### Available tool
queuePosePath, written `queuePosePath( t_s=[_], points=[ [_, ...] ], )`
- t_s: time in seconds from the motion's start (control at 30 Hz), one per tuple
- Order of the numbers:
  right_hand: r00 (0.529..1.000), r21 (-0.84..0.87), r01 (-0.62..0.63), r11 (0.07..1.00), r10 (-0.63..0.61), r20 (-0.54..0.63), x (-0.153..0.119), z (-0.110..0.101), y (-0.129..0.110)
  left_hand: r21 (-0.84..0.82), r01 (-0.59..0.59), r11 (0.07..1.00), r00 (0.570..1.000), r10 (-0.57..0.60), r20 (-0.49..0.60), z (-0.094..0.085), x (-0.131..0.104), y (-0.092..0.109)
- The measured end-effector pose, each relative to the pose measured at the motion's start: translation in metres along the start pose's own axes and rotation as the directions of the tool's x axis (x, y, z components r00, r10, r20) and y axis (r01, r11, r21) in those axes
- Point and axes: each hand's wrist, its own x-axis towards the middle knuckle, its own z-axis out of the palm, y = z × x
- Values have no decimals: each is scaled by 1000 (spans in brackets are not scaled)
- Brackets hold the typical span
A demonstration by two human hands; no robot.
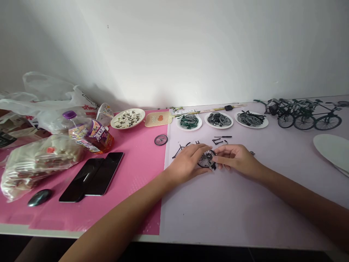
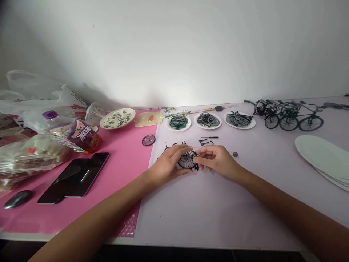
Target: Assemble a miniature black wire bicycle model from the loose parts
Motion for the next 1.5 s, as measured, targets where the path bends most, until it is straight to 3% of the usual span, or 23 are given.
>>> queuePosePath(
  t_s=[0.43, 0.67, 0.93, 1.23, 1.5],
  points=[
    [1000, 14, -29, 999, 30, -6, -1, 1, 0, 33, -71, 997, 995, 74, -70, 4, 0, -3],
    [992, 21, 75, 997, -73, -99, -1, 8, 1, -23, 57, 998, 996, -58, -75, 5, -1, -1],
    [994, 54, 98, 994, -95, -57, 1, 3, 9, -106, 150, 983, 982, -160, -96, 3, -2, 2],
    [986, 38, 145, 989, -141, -87, -1, 8, 7, -132, 190, 973, 979, -198, -55, 2, -3, 3],
    [971, -33, 183, 983, -186, -148, -3, 13, 13, -143, 153, 978, 985, -163, -64, 2, -4, 4]
  ],
)
